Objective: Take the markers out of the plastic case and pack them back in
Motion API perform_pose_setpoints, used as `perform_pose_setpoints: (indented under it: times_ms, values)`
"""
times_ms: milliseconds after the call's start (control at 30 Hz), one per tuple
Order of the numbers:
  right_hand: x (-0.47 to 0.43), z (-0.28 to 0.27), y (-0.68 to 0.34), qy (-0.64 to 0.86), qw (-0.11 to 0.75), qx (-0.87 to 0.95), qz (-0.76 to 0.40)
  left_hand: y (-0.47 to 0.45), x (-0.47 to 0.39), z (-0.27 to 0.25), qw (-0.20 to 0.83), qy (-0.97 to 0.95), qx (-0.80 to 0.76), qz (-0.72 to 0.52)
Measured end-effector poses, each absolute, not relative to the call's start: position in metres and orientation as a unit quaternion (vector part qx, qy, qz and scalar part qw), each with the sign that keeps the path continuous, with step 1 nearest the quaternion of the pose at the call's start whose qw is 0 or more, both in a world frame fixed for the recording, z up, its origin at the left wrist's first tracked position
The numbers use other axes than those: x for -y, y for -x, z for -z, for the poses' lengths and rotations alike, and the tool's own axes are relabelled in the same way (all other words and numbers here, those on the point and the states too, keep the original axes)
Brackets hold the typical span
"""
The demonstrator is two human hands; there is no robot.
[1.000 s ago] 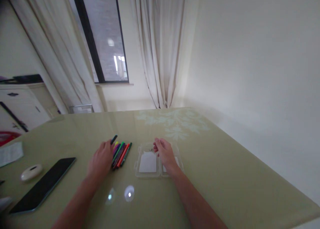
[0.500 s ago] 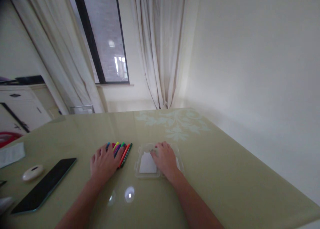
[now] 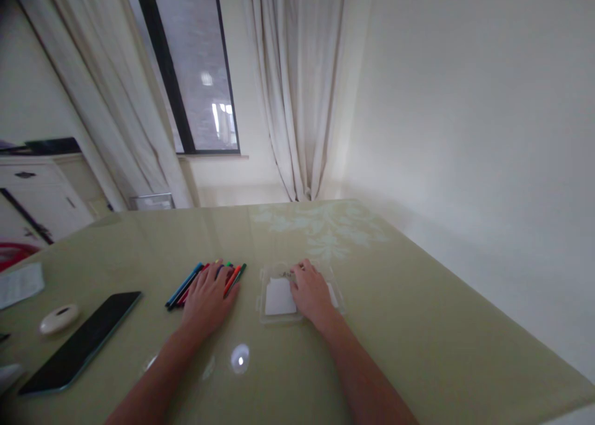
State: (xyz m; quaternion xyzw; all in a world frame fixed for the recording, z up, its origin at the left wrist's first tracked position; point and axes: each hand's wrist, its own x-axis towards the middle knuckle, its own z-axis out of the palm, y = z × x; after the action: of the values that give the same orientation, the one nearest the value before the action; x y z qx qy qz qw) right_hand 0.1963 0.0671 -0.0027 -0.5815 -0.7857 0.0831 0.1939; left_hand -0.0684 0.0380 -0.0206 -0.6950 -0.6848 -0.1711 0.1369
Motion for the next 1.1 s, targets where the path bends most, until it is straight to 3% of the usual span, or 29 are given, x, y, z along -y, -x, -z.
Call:
perform_pose_setpoints:
  times_ms: [367,500,600,733,833,1100]
  values:
    - [-0.063,-0.003,-0.193,0.575,0.187,0.792,-0.087,0.063,-0.039,0.018,0.1,0.717,0.645,0.246]
    - [-0.061,-0.006,-0.191,0.576,0.19,0.79,-0.087,0.055,-0.038,0.012,0.023,0.704,0.634,0.321]
    - [-0.057,-0.011,-0.184,0.556,0.283,0.773,-0.113,0.045,-0.034,0.006,-0.1,0.691,0.614,0.368]
    - [-0.053,-0.015,-0.17,0.44,0.455,0.701,-0.329,0.029,-0.024,0.002,-0.156,0.71,0.558,0.399]
    - [-0.054,-0.017,-0.165,0.381,0.501,0.631,-0.453,0.022,-0.019,0.0,-0.161,0.722,0.537,0.406]
    - [-0.058,-0.019,-0.169,0.369,0.569,0.478,-0.557,0.019,-0.014,-0.005,-0.104,0.735,0.508,0.437]
